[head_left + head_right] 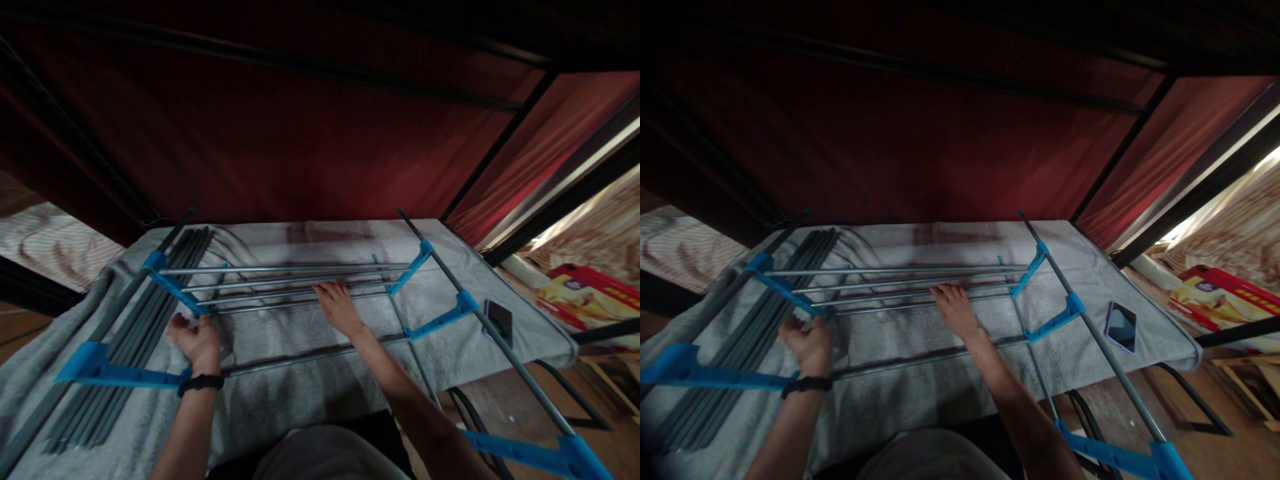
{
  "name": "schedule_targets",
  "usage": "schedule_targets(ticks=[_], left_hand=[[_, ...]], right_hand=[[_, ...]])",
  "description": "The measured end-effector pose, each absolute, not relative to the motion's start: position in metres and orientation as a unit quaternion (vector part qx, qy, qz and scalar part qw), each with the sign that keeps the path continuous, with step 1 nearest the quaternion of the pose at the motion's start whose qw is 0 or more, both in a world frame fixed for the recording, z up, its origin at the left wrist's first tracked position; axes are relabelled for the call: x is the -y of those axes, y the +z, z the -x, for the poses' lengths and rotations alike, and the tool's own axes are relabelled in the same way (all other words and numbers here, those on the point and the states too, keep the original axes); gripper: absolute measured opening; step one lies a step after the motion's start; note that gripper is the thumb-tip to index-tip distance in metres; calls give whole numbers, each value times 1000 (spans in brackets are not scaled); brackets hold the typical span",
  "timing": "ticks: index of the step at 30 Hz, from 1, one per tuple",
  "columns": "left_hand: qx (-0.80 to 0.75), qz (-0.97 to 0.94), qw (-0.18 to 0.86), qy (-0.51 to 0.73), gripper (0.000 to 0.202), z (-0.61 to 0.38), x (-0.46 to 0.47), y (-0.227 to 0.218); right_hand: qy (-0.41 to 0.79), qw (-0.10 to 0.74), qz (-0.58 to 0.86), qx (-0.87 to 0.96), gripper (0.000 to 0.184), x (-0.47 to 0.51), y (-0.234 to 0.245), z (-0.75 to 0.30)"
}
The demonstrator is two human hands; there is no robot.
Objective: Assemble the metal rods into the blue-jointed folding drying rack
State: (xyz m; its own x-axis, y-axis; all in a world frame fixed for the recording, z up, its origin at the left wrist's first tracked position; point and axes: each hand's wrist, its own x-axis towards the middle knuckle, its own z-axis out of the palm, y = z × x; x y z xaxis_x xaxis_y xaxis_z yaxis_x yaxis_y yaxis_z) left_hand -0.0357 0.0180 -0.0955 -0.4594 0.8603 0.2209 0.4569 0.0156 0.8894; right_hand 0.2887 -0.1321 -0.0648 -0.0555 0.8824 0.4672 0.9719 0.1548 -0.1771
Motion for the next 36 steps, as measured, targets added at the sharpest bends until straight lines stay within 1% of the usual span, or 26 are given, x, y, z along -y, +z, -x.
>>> schedule_targets(ticks=[1,3,5,6,8,9,11,14,17,20,24,30,36], left_hand=[[-701,-463,184,511,36,38,-11,-97],[-709,-474,186,488,25,40,4,-99],[-666,-567,231,426,16,35,18,-99],[-625,-627,255,390,17,29,23,-99],[-525,-735,275,328,24,10,29,-97],[-477,-777,270,310,26,-2,30,-95],[-398,-840,241,280,27,-28,29,-94],[-342,-898,181,209,33,-63,25,-92],[-340,-921,138,133,38,-83,21,-93],[-352,-920,139,103,34,-90,16,-95],[-373,-907,165,105,30,-92,9,-100],[-394,-898,161,109,31,-91,7,-104],[-389,-897,170,122,30,-91,7,-101]], right_hand=[[-97,277,649,701,45,144,-72,-292],[-102,348,670,647,43,169,-88,-303],[-105,396,709,573,41,194,-102,-321],[-104,406,738,529,39,205,-108,-332],[-107,398,804,429,40,219,-117,-355],[-108,385,834,381,43,223,-121,-367],[-97,354,877,309,52,225,-127,-388],[-58,330,899,282,61,219,-134,-409],[-41,322,901,288,61,211,-139,-418],[-36,315,904,286,58,207,-142,-421],[-38,310,907,283,52,206,-142,-423],[-45,312,905,285,42,205,-141,-423],[-54,321,902,284,39,204,-140,-421]])
